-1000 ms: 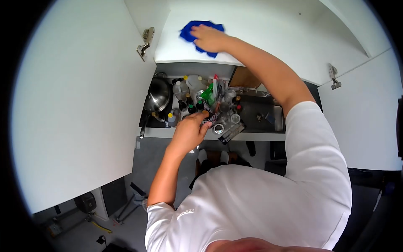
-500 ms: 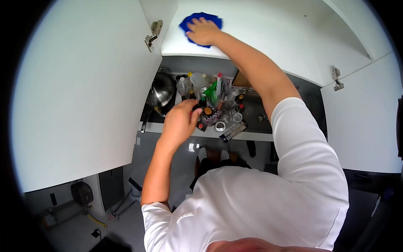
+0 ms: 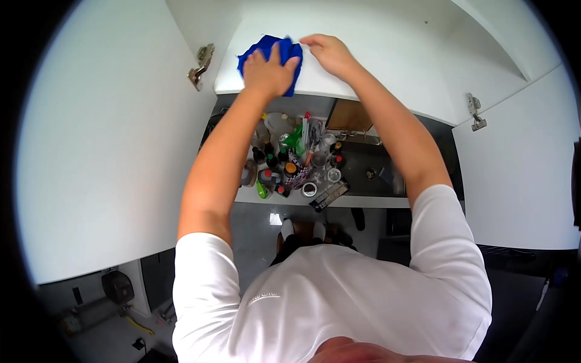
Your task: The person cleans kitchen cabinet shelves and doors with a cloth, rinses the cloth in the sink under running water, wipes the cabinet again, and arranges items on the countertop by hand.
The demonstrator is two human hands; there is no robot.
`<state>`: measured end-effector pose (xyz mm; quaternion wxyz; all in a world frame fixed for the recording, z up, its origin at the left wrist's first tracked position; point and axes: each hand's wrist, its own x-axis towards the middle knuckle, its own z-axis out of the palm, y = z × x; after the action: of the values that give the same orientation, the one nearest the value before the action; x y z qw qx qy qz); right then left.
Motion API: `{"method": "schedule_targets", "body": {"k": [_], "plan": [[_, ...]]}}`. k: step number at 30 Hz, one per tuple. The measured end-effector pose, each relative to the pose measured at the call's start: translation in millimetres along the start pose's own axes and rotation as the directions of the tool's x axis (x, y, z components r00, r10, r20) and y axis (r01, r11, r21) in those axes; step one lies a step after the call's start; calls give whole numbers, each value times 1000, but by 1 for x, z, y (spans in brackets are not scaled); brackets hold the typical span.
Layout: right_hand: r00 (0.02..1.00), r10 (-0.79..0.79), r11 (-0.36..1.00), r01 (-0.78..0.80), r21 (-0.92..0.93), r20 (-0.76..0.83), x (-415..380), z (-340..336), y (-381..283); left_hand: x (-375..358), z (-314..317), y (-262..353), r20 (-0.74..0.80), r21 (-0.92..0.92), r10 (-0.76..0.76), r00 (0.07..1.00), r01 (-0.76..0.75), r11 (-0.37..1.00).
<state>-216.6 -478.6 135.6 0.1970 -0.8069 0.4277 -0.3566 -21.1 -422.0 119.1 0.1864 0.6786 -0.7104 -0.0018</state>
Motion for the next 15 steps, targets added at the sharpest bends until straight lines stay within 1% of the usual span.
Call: {"method": "schedule_targets", "body": {"k": [1,2,3,4,5,6,7,9,10,11,12,13,14,15], "plan": [[1000,10,1000,-10,0,-7,-14,-14,2,18,8,-9,63,84,-30,998,25,996],[994,104,995,-104,5,33,-31,-30,3,36,16,-25,129,169,-59,990,37,985],[977,205,979,-206,9,67,-51,-41,8,51,20,-35,127,192,-99,987,74,979],[971,236,971,-237,11,45,-70,-49,15,68,25,-45,122,214,-130,984,102,972],[973,228,973,-229,16,31,-86,-59,23,91,35,-64,116,212,-110,987,83,974],[977,214,976,-215,21,18,-103,-69,29,109,45,-69,106,211,-92,990,68,975],[974,226,973,-226,42,8,-120,-80,31,113,47,-50,110,211,-58,992,34,977],[965,258,966,-257,29,-47,-149,-103,28,115,47,-23,34,211,-164,986,153,965],[959,275,961,-275,13,-67,-157,-111,27,114,54,7,77,233,-81,994,61,971],[955,257,966,-260,-4,-145,-163,-116,29,101,58,49,111,184,80,991,-100,978],[951,265,963,-269,-6,-156,-164,-118,33,83,68,95,123,190,201,972,-222,957],[945,218,971,-236,-47,-243,-162,-120,38,64,80,133,134,174,347,928,-367,914],[931,165,973,-207,-100,-326,-161,-123,43,37,75,159,100,88,447,889,-455,886],[931,145,960,-215,-181,-336,-160,-124,45,36,78,158,89,40,463,882,-467,883]]}}
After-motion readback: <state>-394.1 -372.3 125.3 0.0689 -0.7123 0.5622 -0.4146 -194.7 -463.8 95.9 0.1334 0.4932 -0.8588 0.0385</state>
